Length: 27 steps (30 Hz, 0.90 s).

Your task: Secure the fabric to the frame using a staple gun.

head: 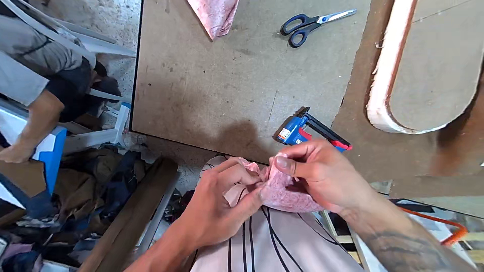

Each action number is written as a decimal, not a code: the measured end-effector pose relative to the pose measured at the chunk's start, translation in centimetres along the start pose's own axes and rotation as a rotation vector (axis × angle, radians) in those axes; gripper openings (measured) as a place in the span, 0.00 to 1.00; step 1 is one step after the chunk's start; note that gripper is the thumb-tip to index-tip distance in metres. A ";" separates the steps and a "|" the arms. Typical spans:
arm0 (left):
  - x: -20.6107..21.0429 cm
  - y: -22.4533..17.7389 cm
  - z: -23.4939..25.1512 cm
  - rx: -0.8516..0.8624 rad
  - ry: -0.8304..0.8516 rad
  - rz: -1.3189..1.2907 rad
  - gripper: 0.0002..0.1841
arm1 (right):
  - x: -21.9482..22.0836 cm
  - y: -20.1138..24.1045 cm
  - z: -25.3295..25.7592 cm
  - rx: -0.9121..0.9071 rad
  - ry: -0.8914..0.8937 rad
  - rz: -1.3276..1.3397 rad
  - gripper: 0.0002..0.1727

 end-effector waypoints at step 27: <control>0.8 1.6 4.7 -0.348 0.232 -0.043 0.12 | -2.1 -1.3 1.1 0.133 -0.190 -0.031 0.05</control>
Point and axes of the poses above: each hand's wrist, its own z-axis towards the middle knuckle, its own x-axis out of the palm, y = z × x, the point moved 6 cm from there along z, towards the middle knuckle, and after that the axes turned 7 degrees about -z, right-handed, at the moved point
